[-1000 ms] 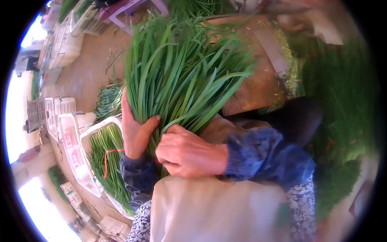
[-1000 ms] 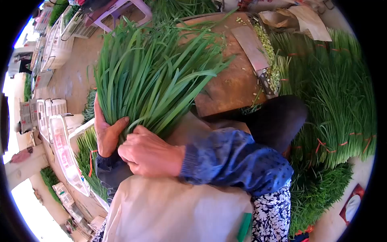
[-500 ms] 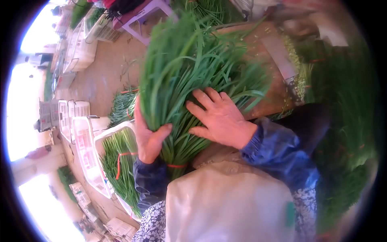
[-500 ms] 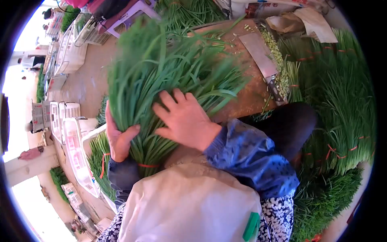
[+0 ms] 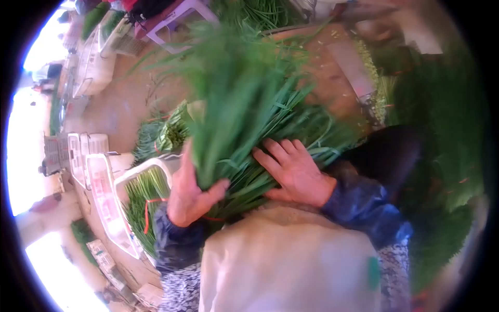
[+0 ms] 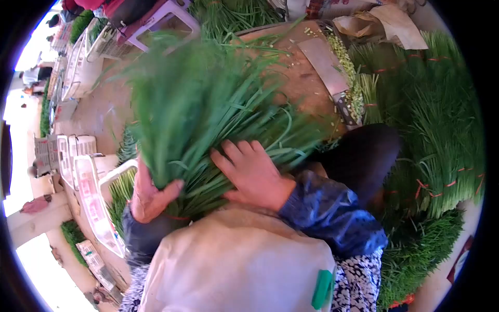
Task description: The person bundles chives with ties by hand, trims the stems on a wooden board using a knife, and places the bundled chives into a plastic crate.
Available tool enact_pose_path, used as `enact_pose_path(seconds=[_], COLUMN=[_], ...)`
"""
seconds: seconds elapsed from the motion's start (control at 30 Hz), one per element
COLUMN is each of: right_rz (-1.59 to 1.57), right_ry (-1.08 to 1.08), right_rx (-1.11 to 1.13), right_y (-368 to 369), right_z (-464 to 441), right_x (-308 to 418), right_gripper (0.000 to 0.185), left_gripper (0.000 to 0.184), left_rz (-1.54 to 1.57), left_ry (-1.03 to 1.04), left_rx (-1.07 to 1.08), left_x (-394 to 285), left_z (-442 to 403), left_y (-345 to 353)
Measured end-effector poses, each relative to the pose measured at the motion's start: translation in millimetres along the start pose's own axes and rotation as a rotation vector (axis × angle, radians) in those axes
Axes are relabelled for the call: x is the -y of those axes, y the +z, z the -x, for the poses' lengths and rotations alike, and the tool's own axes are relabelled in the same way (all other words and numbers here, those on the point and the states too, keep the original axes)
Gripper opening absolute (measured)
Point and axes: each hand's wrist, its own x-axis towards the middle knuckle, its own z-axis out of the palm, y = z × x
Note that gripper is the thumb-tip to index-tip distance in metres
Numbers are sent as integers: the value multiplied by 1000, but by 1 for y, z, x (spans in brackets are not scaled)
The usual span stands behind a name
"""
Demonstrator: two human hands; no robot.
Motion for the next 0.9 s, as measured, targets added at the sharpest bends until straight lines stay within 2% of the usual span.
enact_pose_path(seconds=[0.03, 0.1, 0.13, 0.17, 0.23, 0.27, 0.3, 0.37, 0.4, 0.43, 0.5, 0.53, 0.67, 0.77, 0.9], right_rz=[6, 2, -119, -130, -250, -134, -146, -417, -218, -243, -79, -59, -70, -260, -153], right_ry=[4, -117, -174, -170, -118, -165, -151, 37, 137, 147, -12, -21, -31, 95, 142], right_rx=[18, -42, -7, -10, -79, -219, -219, 107, 214, 201, -188, -185, -193, -229, -71], right_y=[9, 39, 46, 47, 34, 29, 29, 33, -12, -5, 12, 19, 19, 14, 22], right_z=[6, 12, 7, 7, 4, -4, -7, -12, -34, -27, -10, -3, 8, -4, 17], right_x=[-6, -19, -22, -22, -19, -16, -17, -16, 6, 8, 7, 9, 2, -7, -2], right_gripper=[68, 64, 58, 58, 57, 58, 58, 61, 66, 66, 73, 79, 81, 82, 82], left_gripper=[98, 109, 127, 127, 123, 124, 120, 106, 96, 87, 80, 73, 65, 63, 64], left_rz=[-231, -109, -271, -277, -368, -448, -469, -350, 10, 362, 364, 388, 507, 544, 448], left_ry=[130, 70, 141, 136, 166, 131, 105, 134, -65, -267, -266, -264, -311, -272, -277], left_rx=[261, 190, 112, 122, 318, 331, 338, 254, 186, 110, 118, 106, 79, 42, 52], left_x=[-17, -26, -20, -20, -24, -30, -32, -5, 3, 10, 32, 38, 24, 22, 33], left_z=[1, -3, -3, -1, 0, -1, -5, -25, -35, -42, -42, -42, -38, -37, -31], left_y=[-4, -27, -35, -32, -15, -1, 12, 31, 30, 24, 19, 19, 28, 31, 23])
